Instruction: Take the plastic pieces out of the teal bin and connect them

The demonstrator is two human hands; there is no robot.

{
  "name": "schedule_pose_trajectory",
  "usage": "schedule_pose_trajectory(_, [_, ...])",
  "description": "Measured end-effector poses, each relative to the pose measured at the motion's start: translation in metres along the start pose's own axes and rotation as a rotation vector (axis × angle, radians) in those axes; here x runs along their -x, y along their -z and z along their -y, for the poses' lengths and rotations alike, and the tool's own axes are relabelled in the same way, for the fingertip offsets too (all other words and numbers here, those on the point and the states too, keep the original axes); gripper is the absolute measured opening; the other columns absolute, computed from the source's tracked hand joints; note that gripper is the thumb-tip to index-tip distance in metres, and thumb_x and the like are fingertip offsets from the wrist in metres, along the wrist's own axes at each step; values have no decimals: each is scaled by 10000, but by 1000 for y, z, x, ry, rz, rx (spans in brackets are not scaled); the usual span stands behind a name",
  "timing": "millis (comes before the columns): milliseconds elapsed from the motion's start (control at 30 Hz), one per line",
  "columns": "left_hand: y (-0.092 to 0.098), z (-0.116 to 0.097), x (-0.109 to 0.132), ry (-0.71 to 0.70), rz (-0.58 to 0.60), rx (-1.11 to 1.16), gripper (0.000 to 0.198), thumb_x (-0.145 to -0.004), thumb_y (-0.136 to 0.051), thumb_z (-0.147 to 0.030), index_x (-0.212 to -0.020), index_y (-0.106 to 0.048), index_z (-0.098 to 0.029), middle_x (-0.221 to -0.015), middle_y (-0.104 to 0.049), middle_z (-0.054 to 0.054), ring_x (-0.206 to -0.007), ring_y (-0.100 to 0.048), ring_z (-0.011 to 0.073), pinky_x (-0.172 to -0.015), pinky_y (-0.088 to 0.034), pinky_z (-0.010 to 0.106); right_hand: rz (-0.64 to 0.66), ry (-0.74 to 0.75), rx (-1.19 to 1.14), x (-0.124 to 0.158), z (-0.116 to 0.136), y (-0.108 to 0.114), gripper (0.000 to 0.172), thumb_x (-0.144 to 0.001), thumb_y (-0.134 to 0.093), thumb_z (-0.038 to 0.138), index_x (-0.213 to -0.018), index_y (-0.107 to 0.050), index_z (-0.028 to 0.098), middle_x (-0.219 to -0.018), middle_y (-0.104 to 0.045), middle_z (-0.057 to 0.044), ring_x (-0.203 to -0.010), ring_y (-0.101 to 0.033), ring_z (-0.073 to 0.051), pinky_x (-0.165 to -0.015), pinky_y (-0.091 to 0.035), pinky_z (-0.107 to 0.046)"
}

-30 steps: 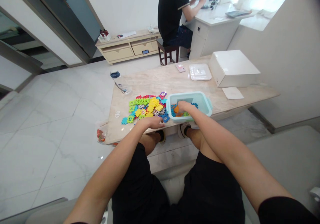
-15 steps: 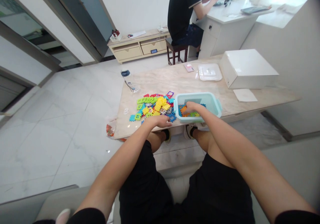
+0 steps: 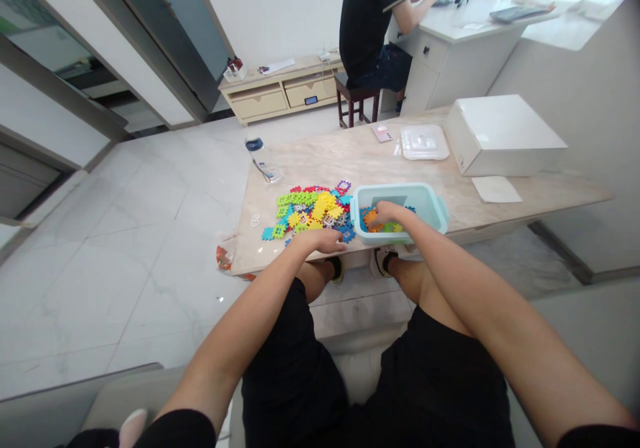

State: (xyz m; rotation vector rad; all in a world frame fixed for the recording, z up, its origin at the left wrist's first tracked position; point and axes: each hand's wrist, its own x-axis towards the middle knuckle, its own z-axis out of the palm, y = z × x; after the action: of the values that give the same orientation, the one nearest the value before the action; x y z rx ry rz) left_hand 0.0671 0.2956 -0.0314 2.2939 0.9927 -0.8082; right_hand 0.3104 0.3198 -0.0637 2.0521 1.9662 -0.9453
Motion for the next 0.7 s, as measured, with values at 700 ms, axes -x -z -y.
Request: schedule_pose_trajectory(700, [1,-2,2,-17,2,2,523,-1034,-480,-527,-1373,-709,-200,-1415,-733,129,-1236,-707,292,-1031,-539,356,-65,32,143,7,3,-18,522,-786,-872,294,-1250,-742,93,-1261,-757,-266,-1186,-744,-390,-940,-587,-371])
